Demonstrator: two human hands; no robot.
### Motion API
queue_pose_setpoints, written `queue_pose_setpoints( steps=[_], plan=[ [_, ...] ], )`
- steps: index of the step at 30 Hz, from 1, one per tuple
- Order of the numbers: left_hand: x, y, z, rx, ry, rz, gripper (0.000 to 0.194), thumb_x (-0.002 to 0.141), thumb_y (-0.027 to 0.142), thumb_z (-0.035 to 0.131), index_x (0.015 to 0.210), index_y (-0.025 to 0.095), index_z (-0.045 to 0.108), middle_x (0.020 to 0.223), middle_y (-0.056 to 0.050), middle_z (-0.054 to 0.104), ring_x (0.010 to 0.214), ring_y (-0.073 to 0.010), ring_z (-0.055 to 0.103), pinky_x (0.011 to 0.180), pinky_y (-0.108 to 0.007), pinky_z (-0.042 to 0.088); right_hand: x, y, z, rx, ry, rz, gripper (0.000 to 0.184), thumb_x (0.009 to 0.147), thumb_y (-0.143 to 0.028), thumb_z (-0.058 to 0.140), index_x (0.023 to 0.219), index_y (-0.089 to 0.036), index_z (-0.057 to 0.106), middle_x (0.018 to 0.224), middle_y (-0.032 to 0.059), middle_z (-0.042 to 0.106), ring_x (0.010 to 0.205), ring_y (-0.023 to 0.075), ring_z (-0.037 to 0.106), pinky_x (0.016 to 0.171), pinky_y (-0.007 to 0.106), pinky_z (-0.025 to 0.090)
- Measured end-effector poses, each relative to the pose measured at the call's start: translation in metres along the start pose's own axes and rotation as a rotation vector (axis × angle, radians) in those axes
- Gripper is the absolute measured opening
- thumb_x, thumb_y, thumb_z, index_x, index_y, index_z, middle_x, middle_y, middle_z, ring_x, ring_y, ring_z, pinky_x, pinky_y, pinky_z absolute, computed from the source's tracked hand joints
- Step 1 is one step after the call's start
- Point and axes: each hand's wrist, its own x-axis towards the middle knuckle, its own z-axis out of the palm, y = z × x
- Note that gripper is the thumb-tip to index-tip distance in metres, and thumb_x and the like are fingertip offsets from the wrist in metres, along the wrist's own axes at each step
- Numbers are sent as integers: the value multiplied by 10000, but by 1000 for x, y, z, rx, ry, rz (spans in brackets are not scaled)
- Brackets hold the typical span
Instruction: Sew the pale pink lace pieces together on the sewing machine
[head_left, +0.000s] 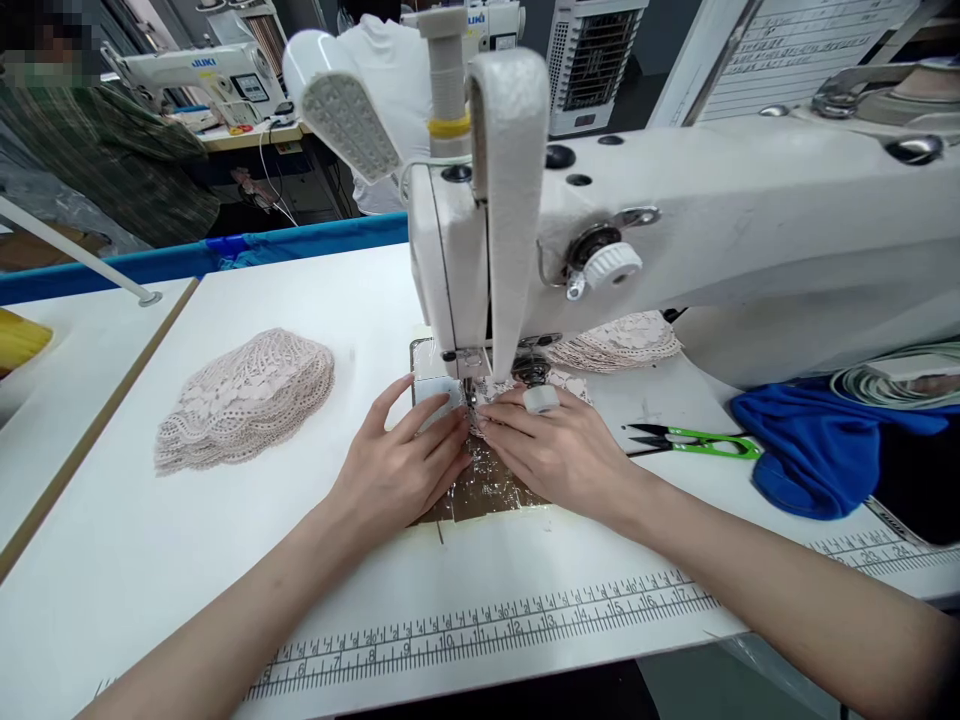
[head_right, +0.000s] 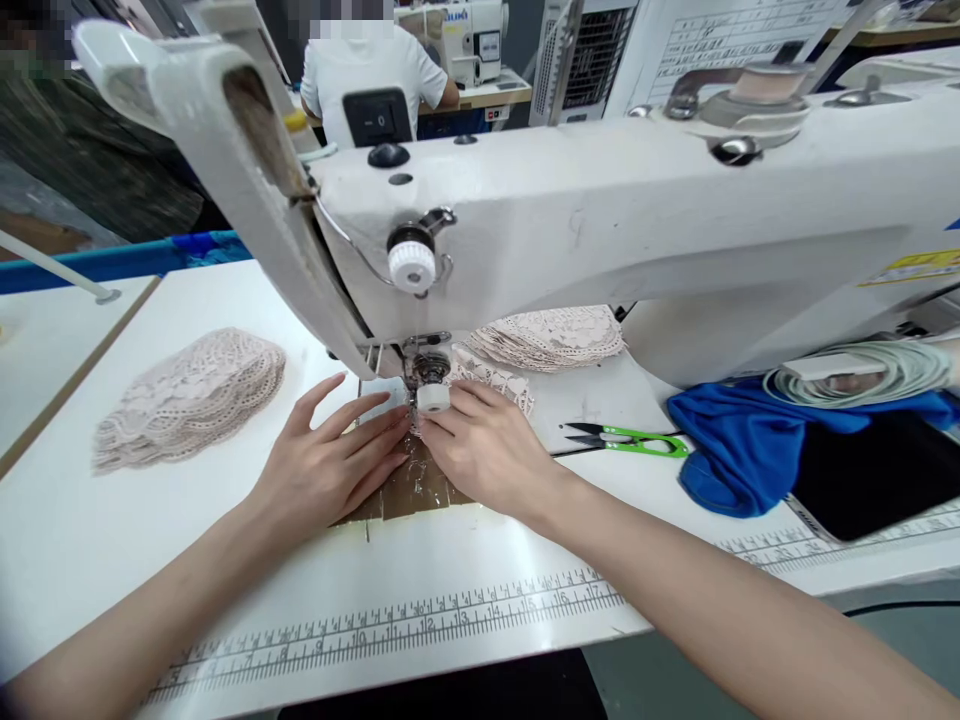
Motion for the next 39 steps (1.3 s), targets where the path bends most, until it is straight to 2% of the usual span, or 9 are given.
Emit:
queue_pose_setpoints(
  steps=[7,16,27,34,39],
  plan=[
    [1,-3,4,8,-19,-59,239,909,248,563,1117,191,667,1073,-33,730,1095,-231,620,1122,-494,300,1,3,2,-14,-65,15,200,907,-126,528,976,-136,715,961,59,739,914,193,635,832,329,475],
    [1,-3,4,59,-28,-94,238,929,273,535,1101,173,666,1122,-53,714,1112,-252,613,1100,-522,314,-3,-1,-3,36,-80,60,209,936,-247,538,1011,-160,712,1002,46,722,914,199,608,848,345,456],
    [1,-4,8,38,-82,-171,318,941,327,507,1207,194,620,1201,-75,676,1178,-270,578,1106,-553,302,1,0,-1,-80,-129,53,239,948,-244,504,1037,-152,705,931,84,723,938,218,603,881,369,439],
    [0,-4,10,-2,-111,-231,372,946,368,481,1254,192,594,1225,-87,662,1209,-288,554,1117,-570,281,4,0,1,-121,-163,69,243,950,-206,483,1033,-159,706,999,81,712,930,212,594,955,399,409],
    [-2,-5,11,-13,-155,-265,436,953,409,454,1298,164,559,1281,-95,627,1256,-312,509,1134,-583,242,4,0,-1,-117,-155,70,237,946,-192,490,1047,-174,704,1012,76,714,942,212,598,938,392,420]
  ],
)
